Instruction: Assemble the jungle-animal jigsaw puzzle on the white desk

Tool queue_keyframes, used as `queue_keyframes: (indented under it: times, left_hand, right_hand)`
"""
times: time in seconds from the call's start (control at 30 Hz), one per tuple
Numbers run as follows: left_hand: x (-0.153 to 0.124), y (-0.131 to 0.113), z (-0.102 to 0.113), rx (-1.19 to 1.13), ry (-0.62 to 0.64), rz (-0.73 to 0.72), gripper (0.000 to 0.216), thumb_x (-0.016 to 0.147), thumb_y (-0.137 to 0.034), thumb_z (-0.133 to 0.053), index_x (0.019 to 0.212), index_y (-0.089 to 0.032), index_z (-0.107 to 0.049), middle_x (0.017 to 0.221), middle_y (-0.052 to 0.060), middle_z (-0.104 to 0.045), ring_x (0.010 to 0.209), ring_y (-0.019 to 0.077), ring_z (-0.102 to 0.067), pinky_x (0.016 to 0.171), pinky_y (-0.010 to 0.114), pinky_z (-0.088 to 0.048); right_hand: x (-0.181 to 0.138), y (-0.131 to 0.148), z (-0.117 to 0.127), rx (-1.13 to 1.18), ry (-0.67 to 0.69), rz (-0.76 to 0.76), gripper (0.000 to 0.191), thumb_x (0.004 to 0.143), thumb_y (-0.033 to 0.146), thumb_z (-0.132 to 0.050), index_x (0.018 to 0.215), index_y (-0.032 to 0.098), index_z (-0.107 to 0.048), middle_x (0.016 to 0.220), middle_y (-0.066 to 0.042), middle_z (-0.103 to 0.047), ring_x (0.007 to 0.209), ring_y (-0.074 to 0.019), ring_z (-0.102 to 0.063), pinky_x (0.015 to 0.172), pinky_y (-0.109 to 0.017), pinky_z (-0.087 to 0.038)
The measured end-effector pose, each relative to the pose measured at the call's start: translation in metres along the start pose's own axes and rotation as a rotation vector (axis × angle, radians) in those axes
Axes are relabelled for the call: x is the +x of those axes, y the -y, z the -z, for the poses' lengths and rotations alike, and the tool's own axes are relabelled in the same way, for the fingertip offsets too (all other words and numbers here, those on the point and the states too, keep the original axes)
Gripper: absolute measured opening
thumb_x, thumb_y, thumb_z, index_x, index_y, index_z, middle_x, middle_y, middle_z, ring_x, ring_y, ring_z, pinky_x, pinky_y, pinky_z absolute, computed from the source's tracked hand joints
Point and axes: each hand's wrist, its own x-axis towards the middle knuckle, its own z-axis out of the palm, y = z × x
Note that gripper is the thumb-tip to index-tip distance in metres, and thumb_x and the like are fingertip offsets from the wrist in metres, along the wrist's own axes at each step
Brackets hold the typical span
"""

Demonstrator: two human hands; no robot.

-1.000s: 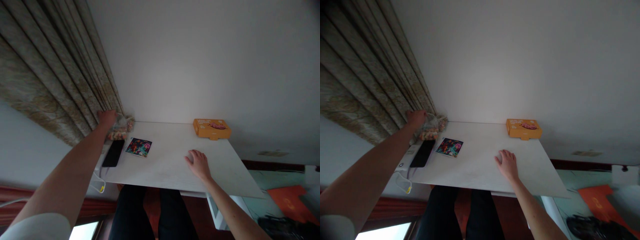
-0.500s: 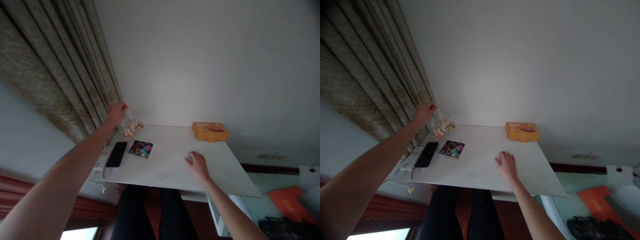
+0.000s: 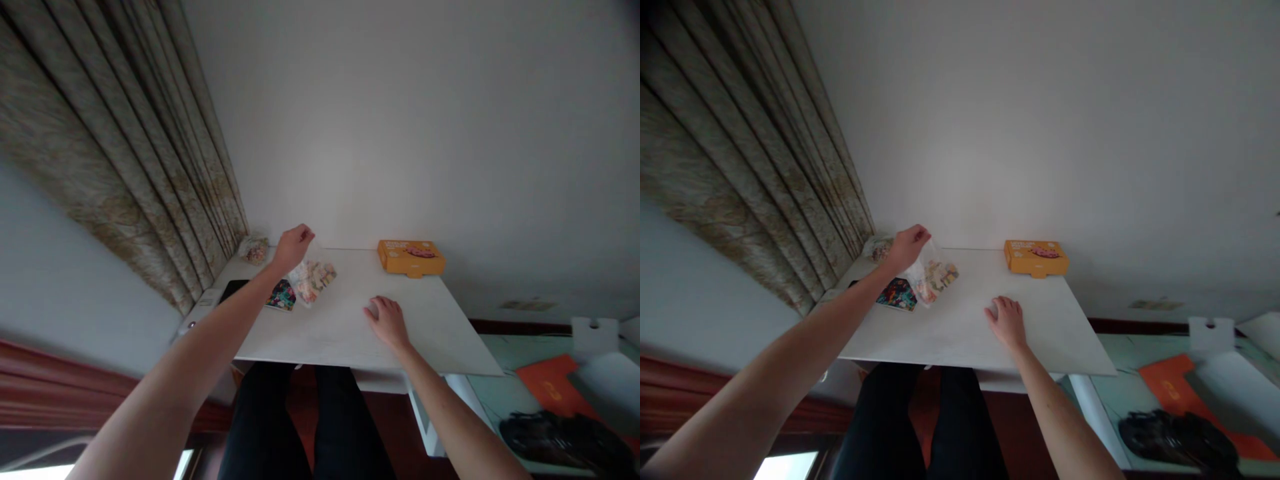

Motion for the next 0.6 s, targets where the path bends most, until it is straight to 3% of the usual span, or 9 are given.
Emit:
queue_keyframes:
  times: [0.33, 0.43, 0.6]
  left_hand:
    - [-0.042, -0.042, -0.094, -0.271, 0.094, 0.136, 0.015, 0.094, -0.024, -0.058, 0.084, -0.019, -0.067, 0.074, 0.001, -0.067, 0.069, 0.0141, -0.061, 0.07, 0.026, -0.047]
    - [-0.045, -0.045, -0.105, -0.337, 0.081, 0.179, 0.016, 0.095, -0.027, -0.057, 0.087, -0.019, -0.069, 0.074, 0.001, -0.068, 0.069, 0.0141, -0.063, 0.07, 0.026, -0.048]
    - [-0.053, -0.027, -0.102, -0.303, 0.024, 0.2, 0.022, 0.096, -0.035, -0.06, 0.101, -0.018, -0.073, 0.086, 0.005, -0.074, 0.083, 0.0179, -0.068, 0.08, 0.028, -0.05]
  right_hand:
    - [0.002, -0.005, -0.001, 0.074, 0.011, -0.019, 0.047, 0.108, 0.04, -0.027, 0.124, 0.016, -0.065, 0.12, -0.014, -0.072, 0.112, -0.0268, -0.063, 0.103, -0.042, -0.041]
    - [0.001, -0.005, -0.002, 0.076, 0.023, -0.029, 0.046, 0.106, 0.045, -0.034, 0.128, 0.015, -0.062, 0.123, -0.014, -0.071, 0.115, -0.0275, -0.062, 0.106, -0.043, -0.04]
    - [0.0, -0.004, -0.002, 0.076, 0.028, -0.033, 0.048, 0.103, 0.052, -0.041, 0.13, 0.018, -0.06, 0.126, -0.014, -0.07, 0.119, -0.0286, -0.061, 0.11, -0.048, -0.036]
